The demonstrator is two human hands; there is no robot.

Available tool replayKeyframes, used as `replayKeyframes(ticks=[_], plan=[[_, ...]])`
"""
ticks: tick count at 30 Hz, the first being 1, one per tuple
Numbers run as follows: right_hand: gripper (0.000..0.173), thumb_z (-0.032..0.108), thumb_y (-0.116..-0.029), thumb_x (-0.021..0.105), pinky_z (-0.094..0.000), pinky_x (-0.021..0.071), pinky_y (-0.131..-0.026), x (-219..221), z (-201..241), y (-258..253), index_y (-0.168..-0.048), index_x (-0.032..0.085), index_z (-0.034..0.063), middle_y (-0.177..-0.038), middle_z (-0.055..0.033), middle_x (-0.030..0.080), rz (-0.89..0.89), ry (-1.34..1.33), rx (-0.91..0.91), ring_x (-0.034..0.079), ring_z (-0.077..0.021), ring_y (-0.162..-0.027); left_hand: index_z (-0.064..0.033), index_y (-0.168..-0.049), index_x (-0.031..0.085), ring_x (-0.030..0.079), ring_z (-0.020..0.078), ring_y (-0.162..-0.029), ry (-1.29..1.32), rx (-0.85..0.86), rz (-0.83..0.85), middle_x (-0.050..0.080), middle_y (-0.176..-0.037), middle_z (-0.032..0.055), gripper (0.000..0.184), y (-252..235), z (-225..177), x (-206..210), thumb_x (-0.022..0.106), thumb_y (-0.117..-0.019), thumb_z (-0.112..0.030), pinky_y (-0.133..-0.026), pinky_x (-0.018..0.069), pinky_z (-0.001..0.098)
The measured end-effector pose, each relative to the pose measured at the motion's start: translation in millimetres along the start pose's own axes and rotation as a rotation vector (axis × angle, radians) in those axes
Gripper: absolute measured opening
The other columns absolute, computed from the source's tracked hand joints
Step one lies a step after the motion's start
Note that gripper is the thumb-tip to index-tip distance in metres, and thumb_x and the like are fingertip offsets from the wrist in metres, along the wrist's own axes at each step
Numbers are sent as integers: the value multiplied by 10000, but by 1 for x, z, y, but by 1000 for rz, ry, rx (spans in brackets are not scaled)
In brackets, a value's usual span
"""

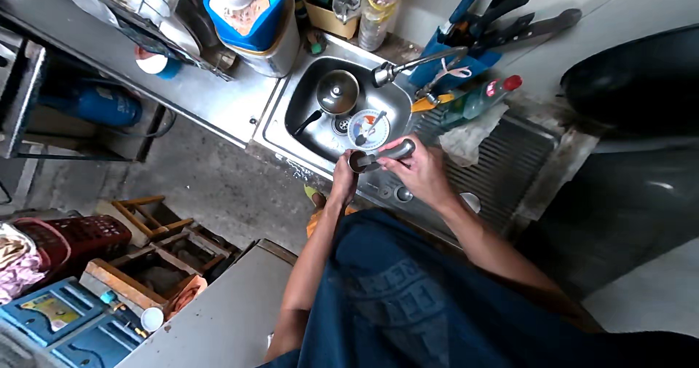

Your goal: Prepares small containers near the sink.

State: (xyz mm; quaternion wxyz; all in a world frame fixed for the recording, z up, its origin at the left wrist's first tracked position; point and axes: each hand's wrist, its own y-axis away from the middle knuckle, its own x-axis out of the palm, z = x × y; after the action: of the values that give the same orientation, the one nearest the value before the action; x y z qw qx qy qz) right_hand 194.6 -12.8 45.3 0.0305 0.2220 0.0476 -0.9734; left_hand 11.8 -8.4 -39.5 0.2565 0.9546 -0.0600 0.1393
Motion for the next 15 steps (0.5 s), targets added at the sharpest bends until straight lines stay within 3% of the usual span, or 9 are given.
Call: replayKeyframes(ticks=[7,15], plan=[[316,188,-945,763,-303,665,-806,-5,11,0,-1201,605,92,-1117,-9,736,-12,-3,-22,748,-101,-915,-176,-1355,584,610,188,-1128,16,13,-8,642,-1266,54,596,-3,0,0,179,-1091,-523,-963,524,435],[297,210,-946,764,-282,662,-789,-7,14,0,-1178,620,93,-1097,-6,737,-20,40,-52,746,-85,-901,-173,-1315,610,611,177,-1096,21,18,3,652,-1217,45,583,-4,0,-1,204,-1088,-524,-943,526,424]])
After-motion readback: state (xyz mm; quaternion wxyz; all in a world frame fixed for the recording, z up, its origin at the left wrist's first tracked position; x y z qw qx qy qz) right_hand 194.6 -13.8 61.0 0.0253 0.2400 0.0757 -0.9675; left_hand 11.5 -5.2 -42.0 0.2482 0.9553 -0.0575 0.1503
